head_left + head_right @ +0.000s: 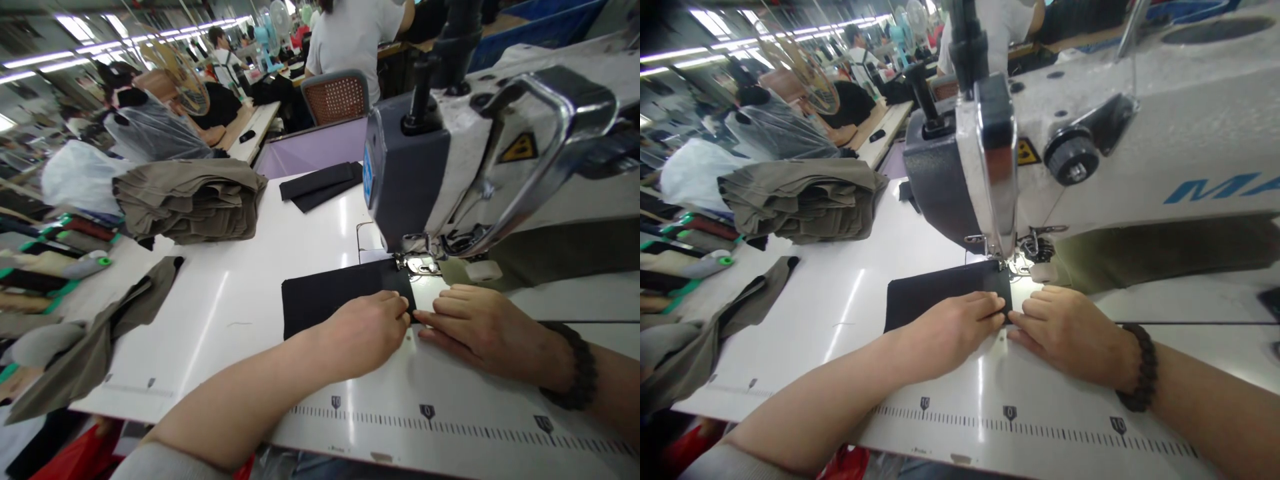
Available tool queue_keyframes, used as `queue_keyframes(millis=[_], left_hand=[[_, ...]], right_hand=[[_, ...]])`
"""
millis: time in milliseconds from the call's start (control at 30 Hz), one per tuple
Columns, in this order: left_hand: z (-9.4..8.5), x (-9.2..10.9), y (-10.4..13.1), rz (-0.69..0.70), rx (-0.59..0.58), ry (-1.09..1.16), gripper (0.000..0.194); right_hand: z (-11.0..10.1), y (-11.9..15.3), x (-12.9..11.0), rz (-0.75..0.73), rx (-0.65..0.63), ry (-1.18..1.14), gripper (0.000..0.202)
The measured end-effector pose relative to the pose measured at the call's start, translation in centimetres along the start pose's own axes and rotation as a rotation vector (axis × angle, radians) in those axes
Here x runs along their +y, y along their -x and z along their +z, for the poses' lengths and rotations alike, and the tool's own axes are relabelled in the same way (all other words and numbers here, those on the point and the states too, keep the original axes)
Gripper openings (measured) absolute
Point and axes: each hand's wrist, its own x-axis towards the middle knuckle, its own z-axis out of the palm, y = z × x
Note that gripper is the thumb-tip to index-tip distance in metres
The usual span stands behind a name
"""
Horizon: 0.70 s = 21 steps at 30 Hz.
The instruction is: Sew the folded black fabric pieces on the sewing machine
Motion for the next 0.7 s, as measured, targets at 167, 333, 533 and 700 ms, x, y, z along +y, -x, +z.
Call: queue_keyframes(millis=[167,333,533,700], left_hand=[[0.23,-0.07,-0.14,-0.010,0.047,0.010,0.019],[0.07,-0.07,-0.22,-0.034,0.041,0.018,0.018],[0.00,-0.44,-0.22,-0.062,0.019,0.014,0.020],[0.12,-1.00,-0.40,-0.086,0.025,0.048,0.021]], right_hand=[[-0.15,-0.11,0.07,-0.019,0.004,0.004,0.031],[-0.15,-0.07,0.05,-0.014,-0.002,-0.012,0.031],[-0.03,0.00,0.08,-0.001,-0.002,0.012,0.028],[0.11,-0.15,0.48,0.048,-0.013,0.043,0.029]])
